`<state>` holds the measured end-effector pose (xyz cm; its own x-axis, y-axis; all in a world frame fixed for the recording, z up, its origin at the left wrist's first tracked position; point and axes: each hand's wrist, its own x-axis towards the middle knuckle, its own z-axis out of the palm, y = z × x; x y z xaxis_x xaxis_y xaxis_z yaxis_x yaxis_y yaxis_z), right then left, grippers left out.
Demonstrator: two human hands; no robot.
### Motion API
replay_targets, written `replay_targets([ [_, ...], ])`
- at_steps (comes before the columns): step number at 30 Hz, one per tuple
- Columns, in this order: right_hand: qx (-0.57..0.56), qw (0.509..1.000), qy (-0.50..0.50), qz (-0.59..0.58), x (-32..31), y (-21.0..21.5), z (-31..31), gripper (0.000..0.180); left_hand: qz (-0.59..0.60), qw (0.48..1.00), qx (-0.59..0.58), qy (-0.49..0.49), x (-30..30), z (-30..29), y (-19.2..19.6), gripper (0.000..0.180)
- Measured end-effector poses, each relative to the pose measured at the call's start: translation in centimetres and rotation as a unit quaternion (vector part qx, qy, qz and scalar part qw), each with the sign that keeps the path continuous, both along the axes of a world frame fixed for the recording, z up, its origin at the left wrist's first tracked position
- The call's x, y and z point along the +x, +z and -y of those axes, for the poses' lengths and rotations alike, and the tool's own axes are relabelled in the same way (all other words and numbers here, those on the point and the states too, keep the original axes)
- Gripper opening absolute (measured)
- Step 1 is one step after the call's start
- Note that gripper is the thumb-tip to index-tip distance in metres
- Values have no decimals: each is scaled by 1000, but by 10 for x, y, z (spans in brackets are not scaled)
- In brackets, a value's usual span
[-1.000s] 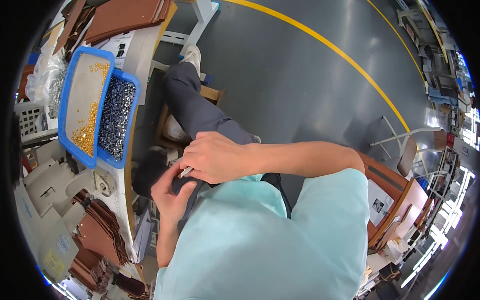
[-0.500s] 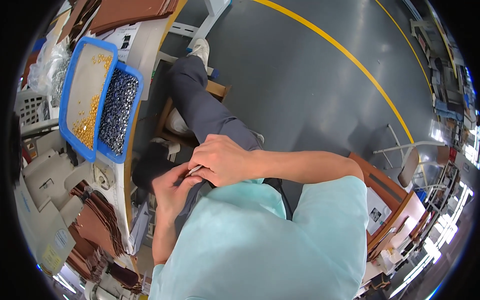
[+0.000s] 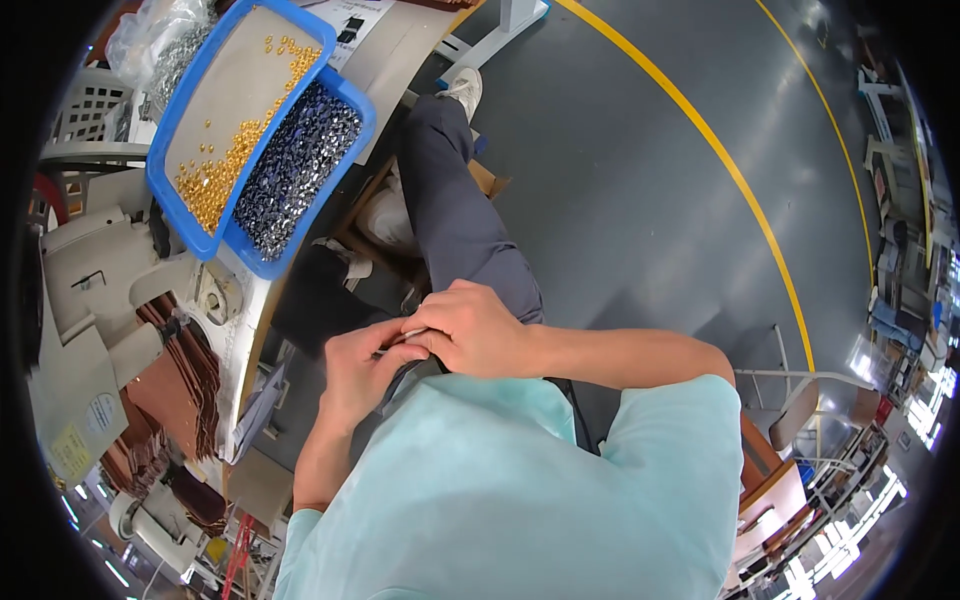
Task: Manually placing small metal grommets into pre-cut holes on leather panels and using a press machine to secure them.
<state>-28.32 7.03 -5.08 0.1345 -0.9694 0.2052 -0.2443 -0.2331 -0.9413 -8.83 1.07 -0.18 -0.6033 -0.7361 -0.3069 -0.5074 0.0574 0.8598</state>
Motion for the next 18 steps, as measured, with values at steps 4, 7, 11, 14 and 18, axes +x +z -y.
replay_targets([
  [4, 92, 994, 65, 2, -2, 7, 3, 11, 5, 1000, 11, -20, 12, -5, -9, 26],
  [7, 123, 990, 74, 2, -1, 14, -1, 12, 17, 998, -49, 31, 14, -15, -9, 29],
  [11, 157, 988, -5, -8, -28, 20, -7, 12, -3, 994, -107, 0, 27, -17, -4, 26],
  [14, 436, 853, 20, -288, -104, -52, -51, 39, -4, 996, -91, 25, 39, -18, 1, 23],
  [18, 723, 657, 190, -100, -105, -54, -97, 39, -12, 995, -49, 92, 48, -23, -7, 20],
])
